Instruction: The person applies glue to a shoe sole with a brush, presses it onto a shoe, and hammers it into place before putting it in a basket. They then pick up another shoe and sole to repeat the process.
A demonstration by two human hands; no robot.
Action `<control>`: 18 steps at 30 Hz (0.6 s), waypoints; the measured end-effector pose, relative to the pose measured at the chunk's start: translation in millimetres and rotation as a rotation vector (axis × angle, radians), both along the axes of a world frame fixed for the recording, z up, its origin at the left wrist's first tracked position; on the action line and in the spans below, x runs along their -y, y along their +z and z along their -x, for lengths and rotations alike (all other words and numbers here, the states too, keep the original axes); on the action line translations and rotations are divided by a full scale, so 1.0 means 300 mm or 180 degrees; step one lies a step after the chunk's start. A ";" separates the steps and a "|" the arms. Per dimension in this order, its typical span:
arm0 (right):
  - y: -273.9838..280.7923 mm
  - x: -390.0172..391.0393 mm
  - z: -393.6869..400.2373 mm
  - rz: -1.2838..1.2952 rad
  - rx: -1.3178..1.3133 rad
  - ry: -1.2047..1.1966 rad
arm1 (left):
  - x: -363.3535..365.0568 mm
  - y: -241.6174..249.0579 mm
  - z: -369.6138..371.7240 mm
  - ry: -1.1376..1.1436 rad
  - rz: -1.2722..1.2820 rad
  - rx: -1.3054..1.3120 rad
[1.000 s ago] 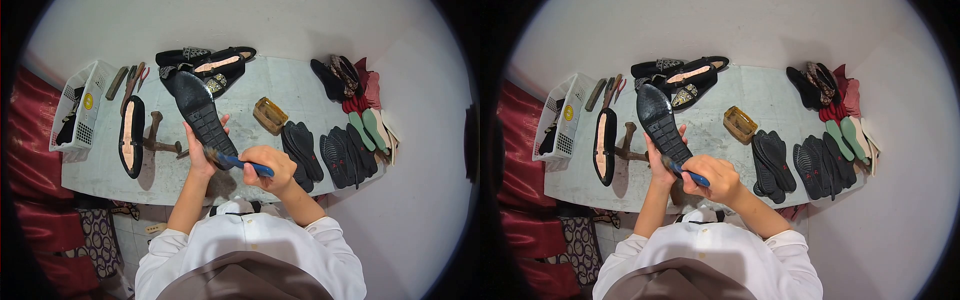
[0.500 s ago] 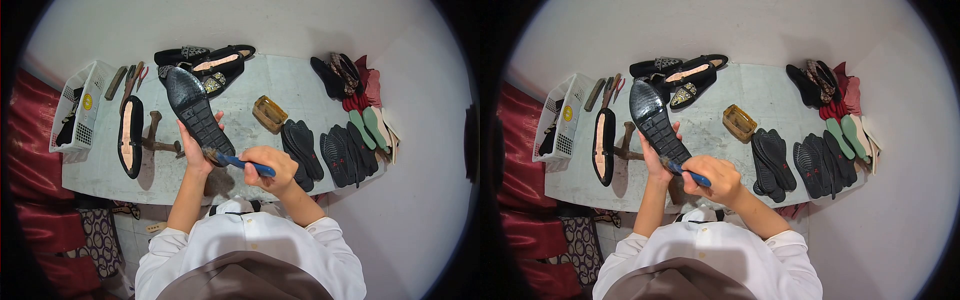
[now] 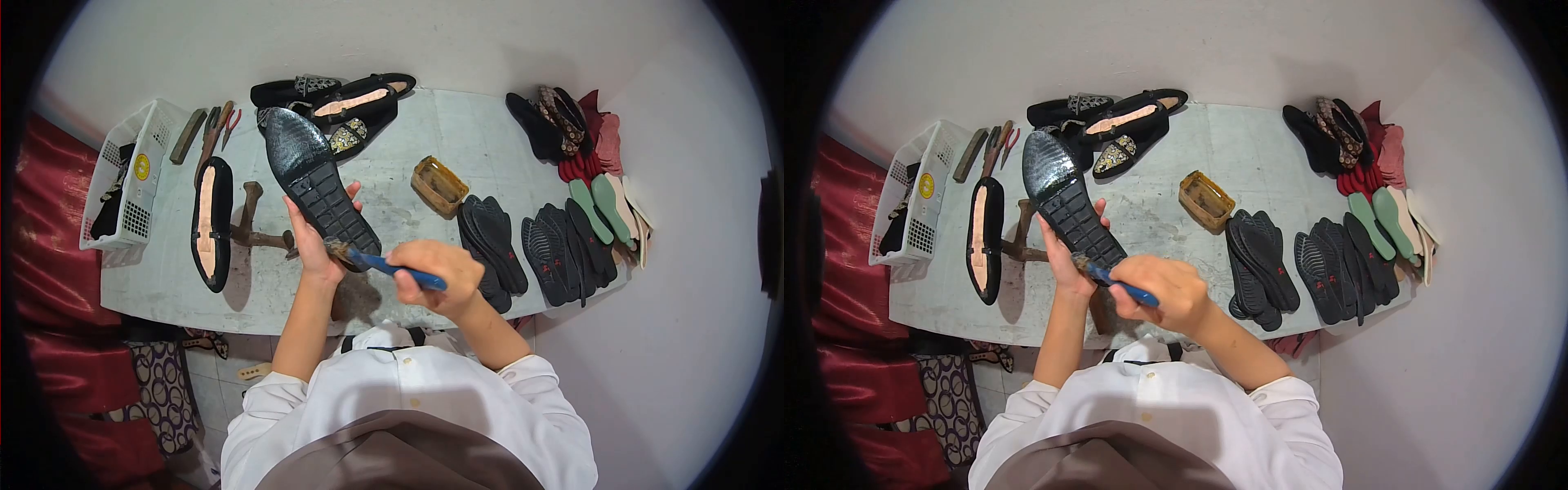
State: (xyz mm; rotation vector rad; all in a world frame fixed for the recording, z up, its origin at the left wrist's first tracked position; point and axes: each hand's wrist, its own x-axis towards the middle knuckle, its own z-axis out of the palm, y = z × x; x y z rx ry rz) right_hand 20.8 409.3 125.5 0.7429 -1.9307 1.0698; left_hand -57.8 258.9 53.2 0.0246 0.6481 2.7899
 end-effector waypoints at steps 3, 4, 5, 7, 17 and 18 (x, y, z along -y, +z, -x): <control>-0.006 0.013 -0.020 -0.0207 0.0008 0.0065 | 0.007 -0.001 0.007 0.0056 0.0081 -0.0085; -0.008 0.012 -0.026 -0.0262 0.0074 0.0102 | 0.013 -0.006 0.012 0.0103 0.0125 -0.0142; -0.010 0.005 -0.034 -0.0317 0.0142 0.0136 | 0.018 -0.010 0.015 0.0086 0.0037 -0.0188; -0.008 -0.009 -0.041 -0.0415 0.0240 0.0174 | 0.026 -0.014 0.019 0.0053 -0.0141 -0.0287; 0.006 -0.043 -0.030 -0.0235 -0.0137 0.0366 | 0.020 0.020 -0.003 0.0058 -0.0101 -0.0102; 0.001 -0.028 -0.031 -0.0255 -0.0161 0.0413 | 0.019 0.027 -0.005 0.0063 -0.0053 -0.0113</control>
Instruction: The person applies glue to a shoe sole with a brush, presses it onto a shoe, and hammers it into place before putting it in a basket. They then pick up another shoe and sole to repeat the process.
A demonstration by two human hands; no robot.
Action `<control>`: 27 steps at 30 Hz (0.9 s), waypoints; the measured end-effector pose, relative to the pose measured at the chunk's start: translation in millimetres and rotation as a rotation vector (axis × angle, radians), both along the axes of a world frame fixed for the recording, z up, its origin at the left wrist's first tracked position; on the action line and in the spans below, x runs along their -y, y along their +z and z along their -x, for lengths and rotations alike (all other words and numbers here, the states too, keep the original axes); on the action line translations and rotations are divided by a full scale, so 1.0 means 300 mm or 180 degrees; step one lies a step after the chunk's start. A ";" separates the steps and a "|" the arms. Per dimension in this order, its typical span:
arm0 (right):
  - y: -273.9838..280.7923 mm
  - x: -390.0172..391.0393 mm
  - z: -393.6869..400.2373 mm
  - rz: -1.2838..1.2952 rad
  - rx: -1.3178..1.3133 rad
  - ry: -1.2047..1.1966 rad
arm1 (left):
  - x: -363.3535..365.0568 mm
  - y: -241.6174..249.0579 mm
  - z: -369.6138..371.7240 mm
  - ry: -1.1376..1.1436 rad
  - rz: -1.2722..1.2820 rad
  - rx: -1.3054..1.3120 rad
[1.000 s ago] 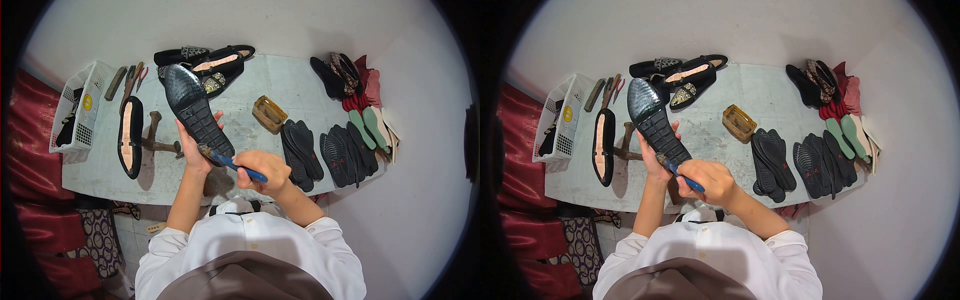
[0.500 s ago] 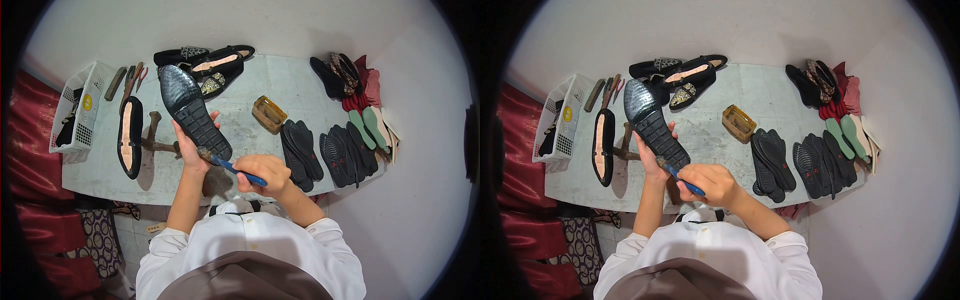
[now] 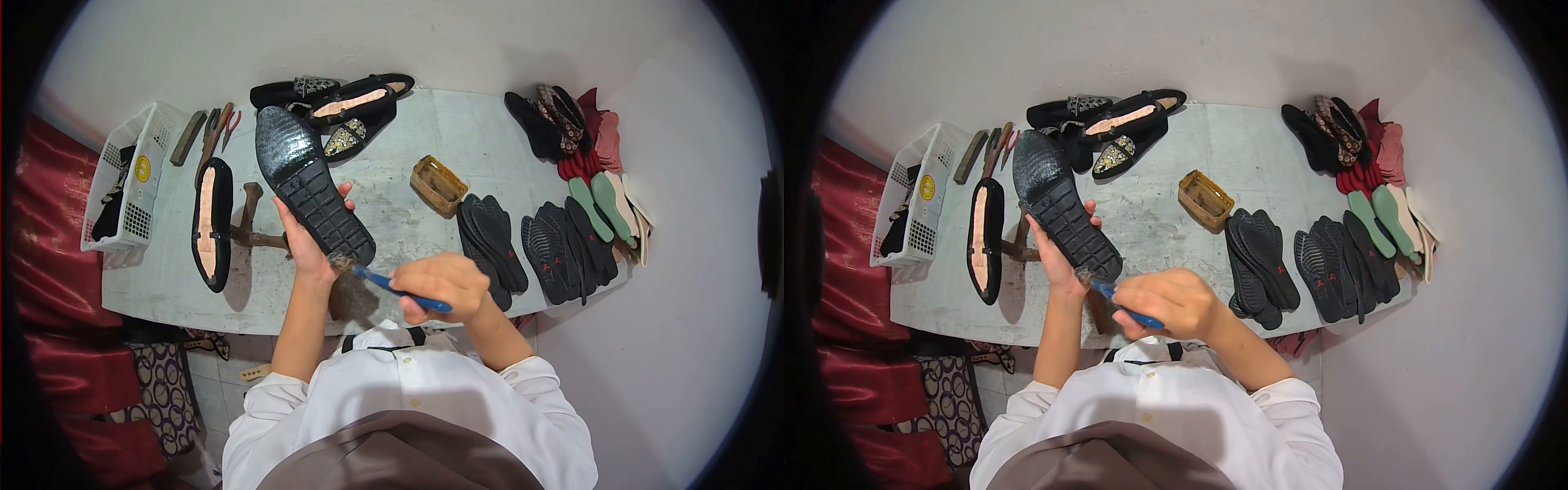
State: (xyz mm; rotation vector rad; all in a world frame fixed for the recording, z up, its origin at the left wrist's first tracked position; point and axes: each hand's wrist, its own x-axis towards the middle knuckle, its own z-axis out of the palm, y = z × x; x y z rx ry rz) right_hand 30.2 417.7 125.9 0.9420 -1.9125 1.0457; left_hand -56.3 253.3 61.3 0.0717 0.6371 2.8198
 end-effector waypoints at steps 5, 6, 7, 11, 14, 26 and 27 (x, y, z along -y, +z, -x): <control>0.011 -0.009 -0.012 -0.0232 0.0118 -0.0023 | 0.016 -0.003 0.006 0.0040 0.0126 -0.0128; 0.024 -0.019 -0.012 -0.0319 0.0168 -0.0020 | 0.019 -0.004 0.008 0.0086 0.0158 -0.0098; 0.031 -0.030 -0.010 -0.0408 0.0215 -0.0016 | 0.020 -0.005 0.009 0.0134 0.0187 -0.0071; 0.031 -0.070 0.013 -0.0200 0.0163 -0.0033 | 0.023 -0.004 0.012 0.0152 0.0137 -0.0087; 0.043 -0.041 0.009 -0.0062 -0.0074 -0.0054 | 0.021 -0.001 0.009 0.0125 0.0158 -0.0066; 0.012 -0.107 0.042 0.0075 0.0121 -0.0357 | 0.022 -0.003 0.006 0.0152 0.0122 0.0038; 0.027 -0.123 0.039 0.0283 0.0189 -0.0381 | 0.026 -0.004 0.005 0.0150 0.0115 0.0030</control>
